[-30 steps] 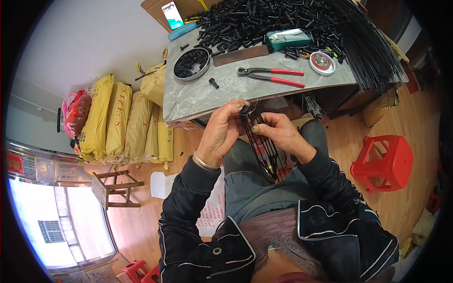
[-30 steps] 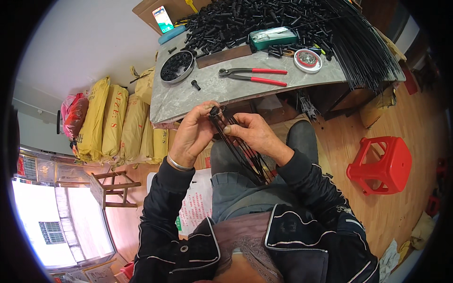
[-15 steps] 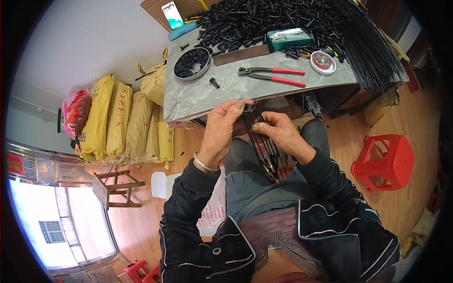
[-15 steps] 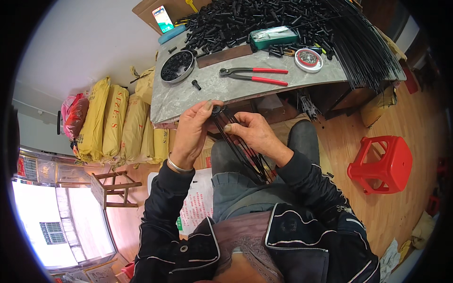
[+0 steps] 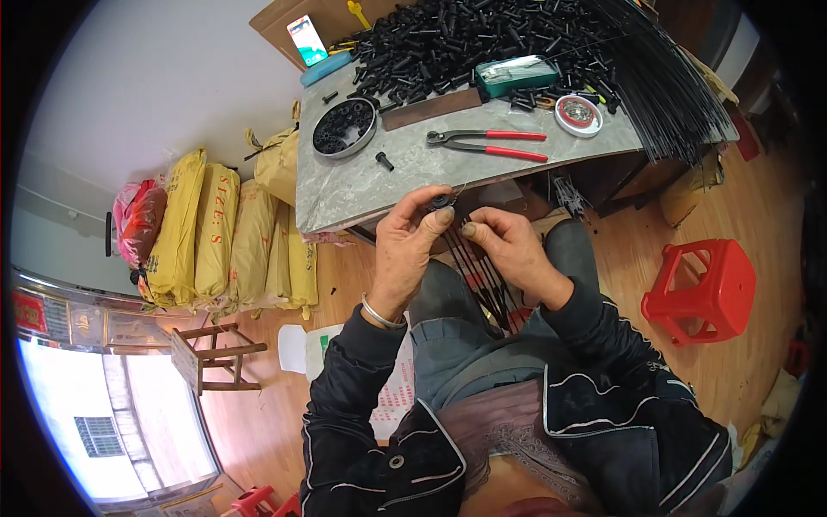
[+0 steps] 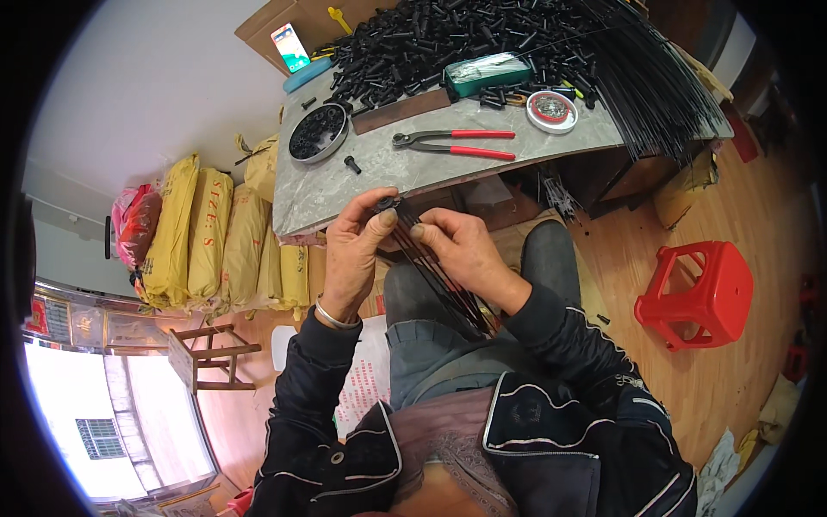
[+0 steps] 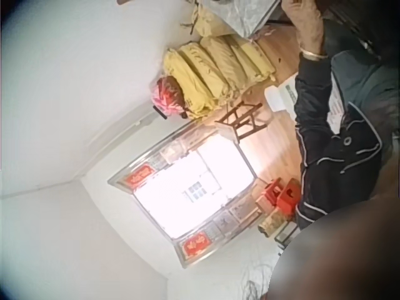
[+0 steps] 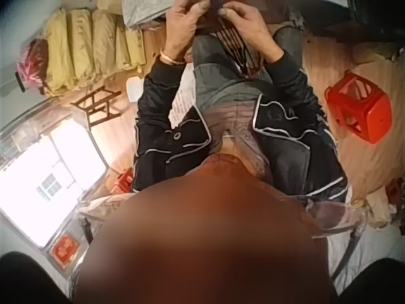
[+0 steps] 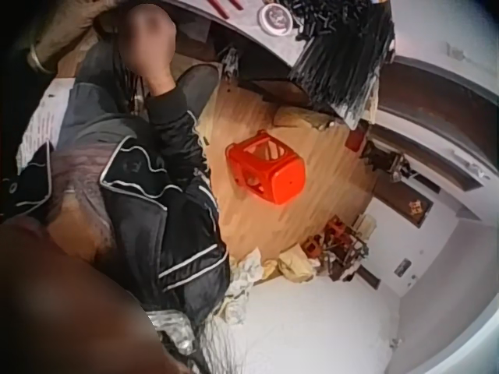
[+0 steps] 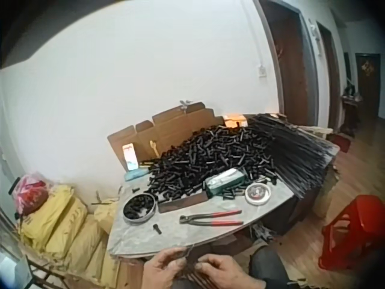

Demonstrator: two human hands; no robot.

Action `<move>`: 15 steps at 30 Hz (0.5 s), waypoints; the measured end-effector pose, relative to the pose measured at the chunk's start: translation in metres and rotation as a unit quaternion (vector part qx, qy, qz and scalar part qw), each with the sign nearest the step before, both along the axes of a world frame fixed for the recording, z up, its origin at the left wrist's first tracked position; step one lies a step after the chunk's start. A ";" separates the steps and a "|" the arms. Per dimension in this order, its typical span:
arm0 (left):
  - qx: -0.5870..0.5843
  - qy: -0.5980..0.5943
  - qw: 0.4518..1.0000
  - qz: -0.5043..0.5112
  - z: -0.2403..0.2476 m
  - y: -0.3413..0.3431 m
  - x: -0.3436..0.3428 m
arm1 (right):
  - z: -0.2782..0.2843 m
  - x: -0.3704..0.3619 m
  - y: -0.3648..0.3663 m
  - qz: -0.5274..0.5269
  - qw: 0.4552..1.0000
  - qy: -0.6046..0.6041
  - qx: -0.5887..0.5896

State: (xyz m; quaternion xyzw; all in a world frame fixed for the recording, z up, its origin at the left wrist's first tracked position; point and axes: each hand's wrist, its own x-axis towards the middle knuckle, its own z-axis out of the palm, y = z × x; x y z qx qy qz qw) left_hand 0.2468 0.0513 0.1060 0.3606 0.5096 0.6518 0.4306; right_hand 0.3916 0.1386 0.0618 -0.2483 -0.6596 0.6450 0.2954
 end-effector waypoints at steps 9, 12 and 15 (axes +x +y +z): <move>0.054 0.012 0.998 0.034 -0.006 -0.003 0.008 | 0.005 -0.002 0.000 -0.031 0.994 -0.034 0.097; 0.069 -0.020 0.997 0.001 -0.007 -0.007 0.008 | 0.007 0.003 0.006 0.061 0.998 -0.009 -0.030; 0.089 -0.013 0.996 -0.006 -0.007 -0.005 0.007 | 0.021 0.011 0.020 0.185 0.979 -0.018 -0.087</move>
